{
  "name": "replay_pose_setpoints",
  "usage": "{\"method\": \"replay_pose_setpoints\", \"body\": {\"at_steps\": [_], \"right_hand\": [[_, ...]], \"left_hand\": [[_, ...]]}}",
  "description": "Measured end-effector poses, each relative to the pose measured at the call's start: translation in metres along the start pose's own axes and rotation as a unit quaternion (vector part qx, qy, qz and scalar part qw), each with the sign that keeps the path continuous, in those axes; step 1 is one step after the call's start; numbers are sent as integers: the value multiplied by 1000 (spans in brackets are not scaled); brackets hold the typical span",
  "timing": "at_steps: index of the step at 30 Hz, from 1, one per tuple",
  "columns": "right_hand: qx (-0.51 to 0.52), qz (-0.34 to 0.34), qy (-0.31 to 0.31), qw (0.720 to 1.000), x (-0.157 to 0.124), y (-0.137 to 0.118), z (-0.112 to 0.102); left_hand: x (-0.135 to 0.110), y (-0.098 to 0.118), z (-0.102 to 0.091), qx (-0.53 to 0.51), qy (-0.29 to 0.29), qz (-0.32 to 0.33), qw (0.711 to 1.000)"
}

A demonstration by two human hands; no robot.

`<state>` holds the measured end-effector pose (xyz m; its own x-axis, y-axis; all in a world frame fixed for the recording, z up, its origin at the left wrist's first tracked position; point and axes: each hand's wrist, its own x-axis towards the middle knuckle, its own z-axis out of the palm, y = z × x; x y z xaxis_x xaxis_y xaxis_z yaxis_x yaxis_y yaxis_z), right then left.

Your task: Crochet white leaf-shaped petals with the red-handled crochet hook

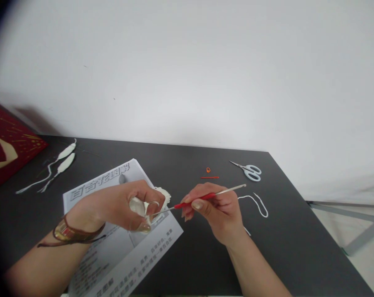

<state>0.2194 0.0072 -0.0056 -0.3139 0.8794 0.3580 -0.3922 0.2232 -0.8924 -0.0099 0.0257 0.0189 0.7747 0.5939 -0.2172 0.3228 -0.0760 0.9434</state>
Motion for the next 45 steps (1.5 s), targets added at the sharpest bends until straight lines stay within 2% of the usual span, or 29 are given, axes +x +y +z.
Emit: {"method": "replay_pose_setpoints", "body": {"at_steps": [2, 7, 14, 18, 25, 28, 31, 37, 45], "right_hand": [[-6, -11, -7, 1000, 0, 1, -2], [-6, 2, -30, 1000, 2, 0, -4], [-31, -20, -60, 998, 2, -5, -4], [-67, -39, -81, 994, 4, -10, -4], [-96, -33, -99, 990, 3, -15, -4], [-77, -31, -86, 993, 2, -12, -4], [-51, -37, -53, 997, 1, -7, -5], [-61, -72, 27, 995, 0, 1, -7], [5, -51, 116, 992, 3, 7, 2]], "left_hand": [[1, -2, 1, -21, -12, 4, 1000], [2, -4, 2, -146, -52, -12, 988], [5, -9, 4, -215, -104, 2, 971], [6, -6, 4, -231, -110, -12, 967], [3, -5, 1, -212, -126, -42, 968], [1, -2, -3, -183, -104, -39, 977], [-2, 2, -6, -159, -38, -38, 986], [-2, 3, -1, -208, 58, -32, 976], [-8, 0, -5, -204, 114, 37, 972]]}}
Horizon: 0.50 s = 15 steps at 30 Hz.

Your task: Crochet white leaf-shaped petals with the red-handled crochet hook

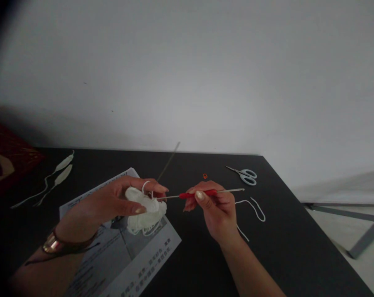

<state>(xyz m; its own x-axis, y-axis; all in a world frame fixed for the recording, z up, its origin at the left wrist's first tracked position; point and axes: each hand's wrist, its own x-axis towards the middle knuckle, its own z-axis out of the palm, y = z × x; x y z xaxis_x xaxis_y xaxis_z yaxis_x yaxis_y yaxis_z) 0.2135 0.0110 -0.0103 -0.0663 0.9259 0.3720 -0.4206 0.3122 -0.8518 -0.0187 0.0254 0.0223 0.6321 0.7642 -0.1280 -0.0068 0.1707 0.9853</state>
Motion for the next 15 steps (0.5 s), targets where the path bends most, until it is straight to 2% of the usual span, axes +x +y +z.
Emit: {"method": "replay_pose_setpoints", "body": {"at_steps": [3, 6, 10, 15], "right_hand": [[56, 58, 32, 996, 3, 5, 1], [121, 135, 47, 982, 6, 11, -1], [183, 216, 33, 958, 9, 18, -4], [221, 260, 8, 940, 11, 19, -8]], "left_hand": [[3, -4, 0, -52, -10, 42, 998], [8, -10, 0, -129, -59, 78, 987], [13, -18, -6, -157, -84, 43, 983], [14, -22, -15, -77, -116, -12, 990]]}}
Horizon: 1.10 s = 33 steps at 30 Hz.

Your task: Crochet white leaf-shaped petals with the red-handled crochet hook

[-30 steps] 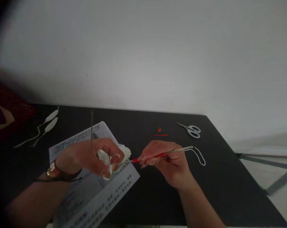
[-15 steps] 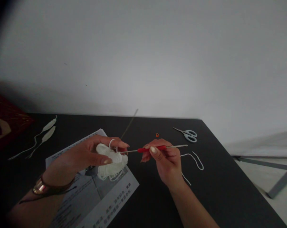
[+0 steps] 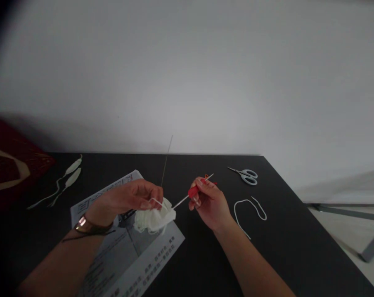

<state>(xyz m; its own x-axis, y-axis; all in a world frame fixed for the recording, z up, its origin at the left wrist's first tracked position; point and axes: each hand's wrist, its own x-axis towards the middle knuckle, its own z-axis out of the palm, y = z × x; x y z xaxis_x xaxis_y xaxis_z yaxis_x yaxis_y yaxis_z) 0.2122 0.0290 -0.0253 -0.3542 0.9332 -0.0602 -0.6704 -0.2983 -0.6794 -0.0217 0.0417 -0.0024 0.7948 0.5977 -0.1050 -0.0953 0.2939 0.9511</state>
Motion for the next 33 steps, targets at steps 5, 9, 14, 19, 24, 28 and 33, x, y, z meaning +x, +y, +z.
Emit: {"method": "replay_pose_setpoints", "body": {"at_steps": [5, 9, 14, 19, 24, 28, 33], "right_hand": [[-6, 40, 16, 999, 1, -5, -1], [8, 58, 37, 998, 0, -5, -2], [41, 66, 61, 995, -2, -12, -10], [86, 51, 96, 990, -3, -23, -14], [55, 63, 105, 991, -2, -20, -15], [54, 80, 102, 990, 0, -17, -8], [8, 67, 70, 995, 3, -21, 22]], "left_hand": [[5, -1, 0, 112, -74, -56, 989], [11, -2, 1, 217, -112, -42, 969], [13, -7, 10, 322, 27, 42, 945], [12, -3, 15, 305, 36, 33, 951], [13, 12, 15, 345, 91, -1, 934], [14, 26, 8, 326, 87, -6, 941], [15, 58, -8, 195, 24, -17, 980]]}}
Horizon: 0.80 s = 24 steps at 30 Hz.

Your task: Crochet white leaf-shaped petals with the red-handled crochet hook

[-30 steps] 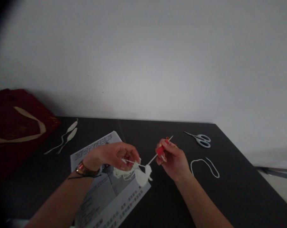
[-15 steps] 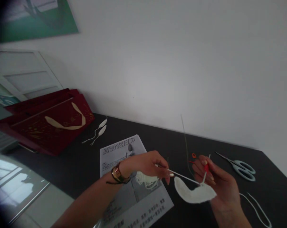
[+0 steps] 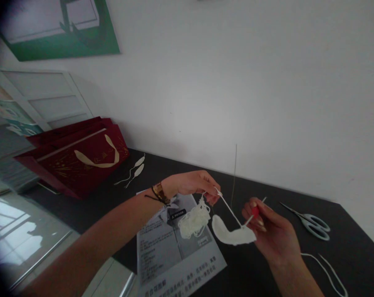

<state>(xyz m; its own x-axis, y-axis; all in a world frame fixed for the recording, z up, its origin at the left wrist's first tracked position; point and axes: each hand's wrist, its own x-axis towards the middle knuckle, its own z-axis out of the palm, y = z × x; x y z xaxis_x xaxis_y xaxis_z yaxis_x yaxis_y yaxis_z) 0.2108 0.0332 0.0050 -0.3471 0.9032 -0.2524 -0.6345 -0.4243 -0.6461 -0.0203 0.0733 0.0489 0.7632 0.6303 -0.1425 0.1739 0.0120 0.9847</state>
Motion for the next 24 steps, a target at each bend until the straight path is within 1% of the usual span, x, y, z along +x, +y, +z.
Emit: {"method": "replay_pose_setpoints", "body": {"at_steps": [3, 5, 7, 9, 11, 12, 13, 14, 16, 17, 18, 19, 22, 24], "right_hand": [[-87, -15, -41, 995, -1, -2, 21], [-140, -10, -61, 988, -1, -3, 31], [-164, -8, -78, 983, -1, -2, 35], [-171, -11, -82, 982, -2, -2, 35], [-168, -16, -74, 983, -4, 0, 33], [-164, -19, -68, 984, -5, 1, 31], [-158, -22, -63, 985, -6, 2, 30], [-153, -28, -60, 986, -8, 3, 29], [-146, -42, -57, 987, -12, 5, 29], [-142, -52, -57, 987, -14, 6, 29], [-139, -63, -57, 987, -17, 7, 30], [-132, -74, -52, 987, -19, 8, 30], [-113, -96, -43, 988, -27, 12, 32], [-93, -106, -28, 990, -32, 17, 31]], "left_hand": [[3, 15, -9, -48, -92, -46, 994], [2, 21, -8, -56, -143, -81, 985], [-1, 24, -3, -75, -180, -117, 974], [-7, 25, 4, -111, -195, -143, 964], [-14, 23, 14, -132, -182, -150, 963], [-17, 22, 18, -129, -164, -144, 967], [-20, 21, 23, -113, -140, -130, 975], [-23, 20, 28, -101, -128, -122, 979], [-28, 21, 36, -85, -117, -108, 984], [-31, 22, 40, -77, -100, -98, 987], [-34, 23, 44, -73, -44, -80, 993], [-37, 24, 47, -68, -28, -70, 995], [-46, 28, 56, -42, -5, -47, 998], [-50, 30, 62, -11, 27, -31, 999]]}}
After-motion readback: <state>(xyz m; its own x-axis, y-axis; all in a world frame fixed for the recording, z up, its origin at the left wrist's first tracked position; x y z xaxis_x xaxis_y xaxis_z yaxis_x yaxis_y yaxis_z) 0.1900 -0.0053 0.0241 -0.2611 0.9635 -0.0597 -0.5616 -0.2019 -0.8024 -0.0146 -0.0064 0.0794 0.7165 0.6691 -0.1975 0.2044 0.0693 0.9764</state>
